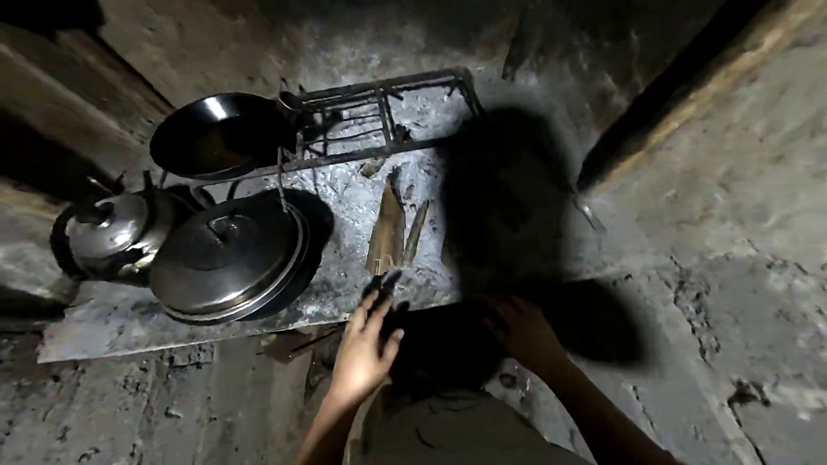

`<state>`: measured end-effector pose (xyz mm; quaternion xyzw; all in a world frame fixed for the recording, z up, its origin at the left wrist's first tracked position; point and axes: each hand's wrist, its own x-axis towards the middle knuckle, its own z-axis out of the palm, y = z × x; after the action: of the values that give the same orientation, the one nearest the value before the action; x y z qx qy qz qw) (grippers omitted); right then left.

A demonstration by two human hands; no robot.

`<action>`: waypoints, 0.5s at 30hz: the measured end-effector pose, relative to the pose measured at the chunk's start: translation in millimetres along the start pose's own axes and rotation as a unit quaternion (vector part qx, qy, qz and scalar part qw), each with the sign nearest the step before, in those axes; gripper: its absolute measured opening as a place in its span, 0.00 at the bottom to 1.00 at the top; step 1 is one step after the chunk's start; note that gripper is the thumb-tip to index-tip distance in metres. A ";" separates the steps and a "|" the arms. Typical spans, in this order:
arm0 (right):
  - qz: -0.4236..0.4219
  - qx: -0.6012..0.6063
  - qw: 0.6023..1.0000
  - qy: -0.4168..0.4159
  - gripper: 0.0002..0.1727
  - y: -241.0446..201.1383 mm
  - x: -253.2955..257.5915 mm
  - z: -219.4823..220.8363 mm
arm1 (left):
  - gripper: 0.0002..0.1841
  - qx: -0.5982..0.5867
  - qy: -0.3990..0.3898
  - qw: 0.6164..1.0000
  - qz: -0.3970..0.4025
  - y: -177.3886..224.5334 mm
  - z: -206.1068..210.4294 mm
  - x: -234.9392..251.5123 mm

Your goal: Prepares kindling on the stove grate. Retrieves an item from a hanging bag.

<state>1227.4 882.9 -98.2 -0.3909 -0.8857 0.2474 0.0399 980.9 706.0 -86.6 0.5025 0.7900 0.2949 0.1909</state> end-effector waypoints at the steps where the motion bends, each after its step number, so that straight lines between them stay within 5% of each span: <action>1: -0.029 -0.003 0.999 0.014 0.26 6.2 10.9 -9.4 | 0.32 0.015 0.017 1.000 -0.021 9.7 -1.5 13.3; 6: -0.143 0.031 0.981 0.125 0.25 45.5 69.1 -51.3 | 0.36 0.085 0.076 0.992 -0.057 43.8 5.5 74.7; 15: -0.058 0.051 0.991 0.106 0.32 102.0 162.4 -123.0 | 0.42 0.191 -0.032 0.948 -0.252 26.9 32.2 141.4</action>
<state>1216.3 1107.0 -58.5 -0.3604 -0.8838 0.2469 0.1674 958.8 851.7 -93.9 0.3230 0.9259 0.0647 0.1848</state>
